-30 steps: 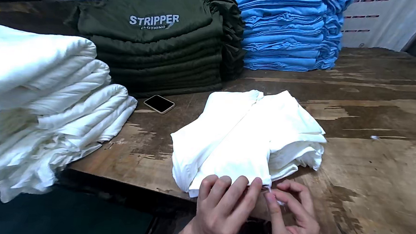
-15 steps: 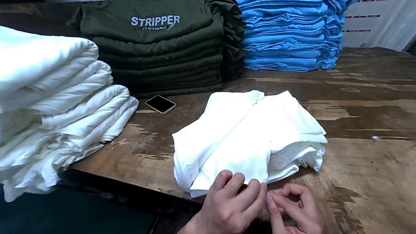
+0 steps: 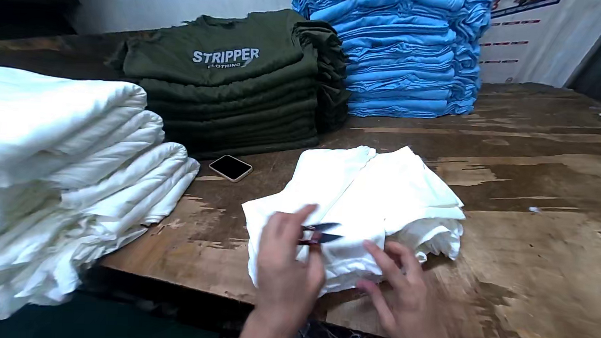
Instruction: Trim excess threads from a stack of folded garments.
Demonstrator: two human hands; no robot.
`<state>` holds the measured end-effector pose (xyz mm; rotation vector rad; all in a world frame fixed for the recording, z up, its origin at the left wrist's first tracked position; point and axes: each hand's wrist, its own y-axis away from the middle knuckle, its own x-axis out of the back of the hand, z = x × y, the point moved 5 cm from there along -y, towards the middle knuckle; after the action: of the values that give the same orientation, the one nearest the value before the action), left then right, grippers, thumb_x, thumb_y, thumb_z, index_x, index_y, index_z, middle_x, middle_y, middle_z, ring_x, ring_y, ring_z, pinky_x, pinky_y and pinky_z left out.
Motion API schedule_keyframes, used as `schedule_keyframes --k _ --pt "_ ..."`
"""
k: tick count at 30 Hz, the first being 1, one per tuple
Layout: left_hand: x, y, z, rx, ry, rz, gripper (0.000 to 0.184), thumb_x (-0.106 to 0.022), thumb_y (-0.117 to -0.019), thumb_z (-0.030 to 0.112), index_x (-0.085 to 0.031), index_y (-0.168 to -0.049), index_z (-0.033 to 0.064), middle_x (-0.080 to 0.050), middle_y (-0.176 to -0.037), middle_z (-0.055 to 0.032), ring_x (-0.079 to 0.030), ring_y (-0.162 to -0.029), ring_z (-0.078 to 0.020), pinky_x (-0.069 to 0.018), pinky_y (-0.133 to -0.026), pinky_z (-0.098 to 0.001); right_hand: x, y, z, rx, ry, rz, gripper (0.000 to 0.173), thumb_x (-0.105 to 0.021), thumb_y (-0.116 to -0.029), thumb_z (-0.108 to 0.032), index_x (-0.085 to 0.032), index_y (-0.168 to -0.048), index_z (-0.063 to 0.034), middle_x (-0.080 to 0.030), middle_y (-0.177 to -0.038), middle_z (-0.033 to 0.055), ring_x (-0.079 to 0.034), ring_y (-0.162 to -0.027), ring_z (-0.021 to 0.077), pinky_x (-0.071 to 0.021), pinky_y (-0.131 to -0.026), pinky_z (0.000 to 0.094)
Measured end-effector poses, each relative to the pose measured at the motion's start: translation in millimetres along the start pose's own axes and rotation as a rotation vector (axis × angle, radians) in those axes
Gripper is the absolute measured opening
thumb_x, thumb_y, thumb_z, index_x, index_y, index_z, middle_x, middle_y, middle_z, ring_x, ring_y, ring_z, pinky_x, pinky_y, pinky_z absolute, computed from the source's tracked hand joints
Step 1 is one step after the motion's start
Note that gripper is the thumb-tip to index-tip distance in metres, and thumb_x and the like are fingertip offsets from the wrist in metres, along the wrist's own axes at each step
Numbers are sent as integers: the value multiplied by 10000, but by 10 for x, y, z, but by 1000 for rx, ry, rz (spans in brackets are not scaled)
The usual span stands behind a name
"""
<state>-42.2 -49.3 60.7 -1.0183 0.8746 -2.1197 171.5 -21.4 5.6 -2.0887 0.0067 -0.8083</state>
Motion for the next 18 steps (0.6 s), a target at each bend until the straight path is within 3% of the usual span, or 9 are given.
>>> schedule_keyframes --k 2,4,7,9,10,12,14,16,18 --pt "-310 110 -96 -50 -38 -31 320 -637 -831 128 -773 -1121 143 -666 -874 -25 -650 -799 -175 -556 -715 -385 -22 -37 40 40 -31 28 156 -699 -965 -312 -807 -1050 -240 -677 -913 29 -654 -839 95 -575 -739 242" --pt "-372 128 -319 -45 -54 -19 295 -620 -826 143 -782 -1072 142 -663 -864 -12 -646 -800 -159 -556 -727 -375 159 -19 53 63 -110 -35 110 -698 -970 -320 -796 -944 -276 -607 -831 -20 -593 -815 57 -523 -748 223" --pt "-221 107 -486 -3 -29 -27 345 -647 -815 232 -766 -1121 125 -653 -905 9 -629 -826 -104 -554 -725 -295 486 109 85 15 -238 -401 120 -746 -937 -360 -821 -903 -272 -612 -822 10 -584 -863 146 -486 -824 361" --pt "-161 115 -452 -33 -14 -70 408 -687 -899 405 -742 -1200 135 -650 -984 -21 -626 -905 -146 -551 -792 -360 550 204 118 -71 -225 -716 97 -779 -901 -272 -837 -900 -195 -719 -889 57 -672 -895 234 -523 -835 494" --pt "-153 122 -389 -63 -1 -97 430 -675 -935 452 -735 -1231 147 -649 -1015 -39 -625 -936 -173 -547 -822 -400 541 233 132 -139 -218 -772 105 -778 -901 -254 -830 -900 -162 -735 -913 57 -689 -890 226 -543 -829 490" --pt "-178 161 -200 -135 46 -133 371 -656 -976 397 -740 -1252 164 -668 -1038 -62 -632 -944 -197 -533 -837 -427 499 207 133 -293 -207 -597 202 -766 -922 -305 -809 -913 -108 -720 -936 63 -688 -826 165 -593 -751 391" --pt "-231 239 29 -207 84 -163 340 -658 -988 336 -729 -1273 164 -695 -1069 -68 -654 -924 -195 -547 -802 -408 403 136 96 -435 -230 -277 264 -735 -945 -334 -778 -991 -78 -676 -976 64 -636 -764 91 -558 -644 262" --pt "-294 334 213 -294 77 -173 320 -655 -990 293 -722 -1283 184 -713 -1085 -50 -645 -878 -192 -518 -740 -384 254 111 67 -482 -265 -100 354 -751 -922 -398 -758 -1073 -78 -661 -1027 52 -620 -797 59 -532 -632 214" --pt "-325 404 323 -396 25 -147 219 -635 -972 216 -771 -1144 213 -741 -1021 -8 -624 -803 -180 -471 -687 -367 136 153 60 -505 -332 20 194 -776 -894 -246 -769 -954 -61 -684 -1000 56 -649 -800 48 -559 -646 189"
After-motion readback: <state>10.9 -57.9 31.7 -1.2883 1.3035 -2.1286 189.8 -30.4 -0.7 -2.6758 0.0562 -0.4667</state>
